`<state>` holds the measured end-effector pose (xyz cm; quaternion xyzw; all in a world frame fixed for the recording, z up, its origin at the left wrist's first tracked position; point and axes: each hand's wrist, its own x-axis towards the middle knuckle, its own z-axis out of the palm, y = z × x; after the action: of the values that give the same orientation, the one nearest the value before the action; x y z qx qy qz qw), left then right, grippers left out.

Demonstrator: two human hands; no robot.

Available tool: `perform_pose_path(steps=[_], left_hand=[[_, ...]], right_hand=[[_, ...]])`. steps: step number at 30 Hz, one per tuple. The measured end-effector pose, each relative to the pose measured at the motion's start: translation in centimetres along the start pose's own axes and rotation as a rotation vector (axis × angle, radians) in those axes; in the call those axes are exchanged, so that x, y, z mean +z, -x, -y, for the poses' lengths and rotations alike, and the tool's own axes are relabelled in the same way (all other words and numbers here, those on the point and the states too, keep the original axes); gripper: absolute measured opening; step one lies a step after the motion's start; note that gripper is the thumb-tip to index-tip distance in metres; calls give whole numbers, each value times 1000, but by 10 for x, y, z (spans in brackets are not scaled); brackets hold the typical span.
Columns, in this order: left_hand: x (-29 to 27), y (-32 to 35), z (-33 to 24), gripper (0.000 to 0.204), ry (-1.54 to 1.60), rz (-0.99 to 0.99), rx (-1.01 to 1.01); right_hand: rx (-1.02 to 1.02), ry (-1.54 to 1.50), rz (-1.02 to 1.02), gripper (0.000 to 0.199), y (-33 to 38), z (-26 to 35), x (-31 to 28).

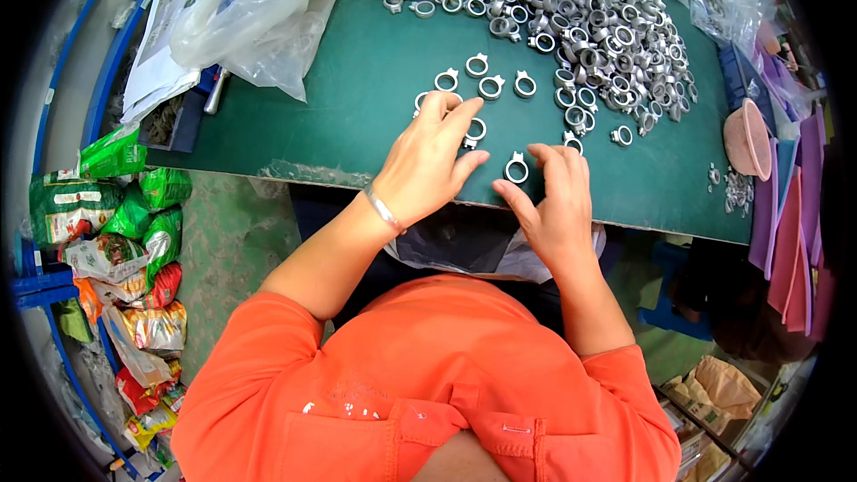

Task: The person picks up metallic ring-like components from a large pile on a table, looks at them, and places some of them into a pouch or bag while leaving others in a smaller sorted pile.

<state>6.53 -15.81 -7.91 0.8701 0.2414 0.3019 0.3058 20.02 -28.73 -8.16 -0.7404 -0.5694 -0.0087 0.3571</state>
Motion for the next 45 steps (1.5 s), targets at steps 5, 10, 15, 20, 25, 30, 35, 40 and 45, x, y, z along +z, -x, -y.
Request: perform_pose_path(steps=[5,10,15,20,25,30,35,40,45], left_hand=[[2,-1,3,33,-27,103,-54],[0,13,7,29,985,196,-458],[-2,23,-2,25,1469,181,-677],[-1,33,11,25,1659,249,-636],[-3,33,8,21,1735,272,-637],[-11,35,-2,11,1187,406,-321],[-27,29,-10,19,369,408,-66],[-5,-13,10,29,-193,-54,77],[-2,-7,16,38,-170,67,165]], right_hand=[[16,-32,88,42,1,-13,3],[120,-285,107,38,4,-13,4],[374,-1170,47,41,13,-11,5],[330,-1386,77,39,11,-7,2],[476,-1547,178,26,11,-8,-1],[390,-1290,277,19,17,-4,-8],[-224,-493,265,36,0,-2,-12],[-179,181,-80,31,-60,-23,14],[-200,167,75,27,-56,-30,24]])
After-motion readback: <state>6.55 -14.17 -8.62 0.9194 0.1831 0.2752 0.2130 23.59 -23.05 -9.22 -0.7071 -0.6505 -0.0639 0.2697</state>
